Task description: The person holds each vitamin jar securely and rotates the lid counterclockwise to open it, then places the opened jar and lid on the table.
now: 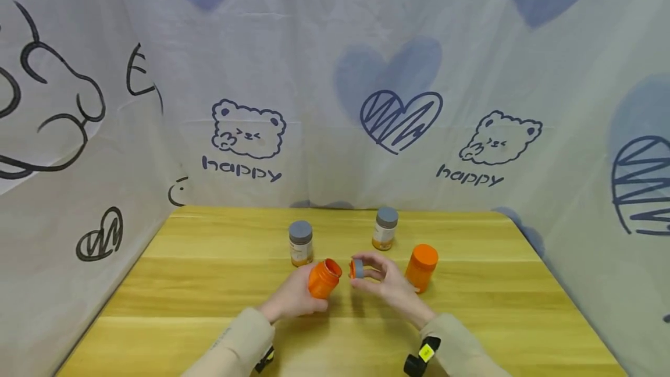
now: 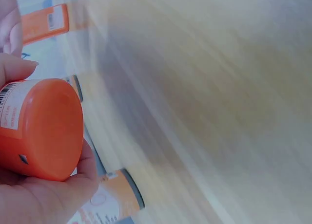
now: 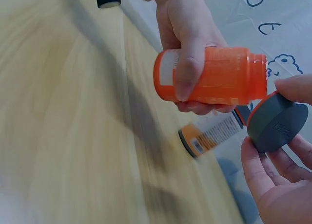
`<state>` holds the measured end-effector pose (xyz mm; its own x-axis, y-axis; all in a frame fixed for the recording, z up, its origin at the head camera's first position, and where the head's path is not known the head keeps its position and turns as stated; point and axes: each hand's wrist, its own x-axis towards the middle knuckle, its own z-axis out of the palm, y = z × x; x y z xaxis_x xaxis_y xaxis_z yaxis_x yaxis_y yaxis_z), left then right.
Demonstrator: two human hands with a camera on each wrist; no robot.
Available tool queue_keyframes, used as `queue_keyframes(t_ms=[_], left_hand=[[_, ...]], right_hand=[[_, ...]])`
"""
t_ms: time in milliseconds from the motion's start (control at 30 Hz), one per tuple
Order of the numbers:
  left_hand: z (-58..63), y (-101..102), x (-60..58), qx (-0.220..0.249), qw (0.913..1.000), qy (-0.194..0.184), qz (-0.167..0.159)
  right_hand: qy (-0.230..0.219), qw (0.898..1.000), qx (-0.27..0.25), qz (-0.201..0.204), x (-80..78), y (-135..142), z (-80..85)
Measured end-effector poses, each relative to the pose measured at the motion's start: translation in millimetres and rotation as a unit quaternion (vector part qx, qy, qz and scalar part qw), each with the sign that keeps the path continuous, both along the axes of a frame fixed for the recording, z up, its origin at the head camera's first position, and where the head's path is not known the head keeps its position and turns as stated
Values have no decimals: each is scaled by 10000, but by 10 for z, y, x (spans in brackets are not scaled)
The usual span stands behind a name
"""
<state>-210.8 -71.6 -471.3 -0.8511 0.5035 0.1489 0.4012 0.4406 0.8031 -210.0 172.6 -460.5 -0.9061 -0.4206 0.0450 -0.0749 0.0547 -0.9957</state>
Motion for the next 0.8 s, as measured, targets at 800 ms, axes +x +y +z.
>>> queue_keyframes(t_ms=[800], left_hand=[[338, -751, 10, 973, 9890, -825, 749]], right_hand=[[-291, 9967, -758, -49, -6, -591, -8]])
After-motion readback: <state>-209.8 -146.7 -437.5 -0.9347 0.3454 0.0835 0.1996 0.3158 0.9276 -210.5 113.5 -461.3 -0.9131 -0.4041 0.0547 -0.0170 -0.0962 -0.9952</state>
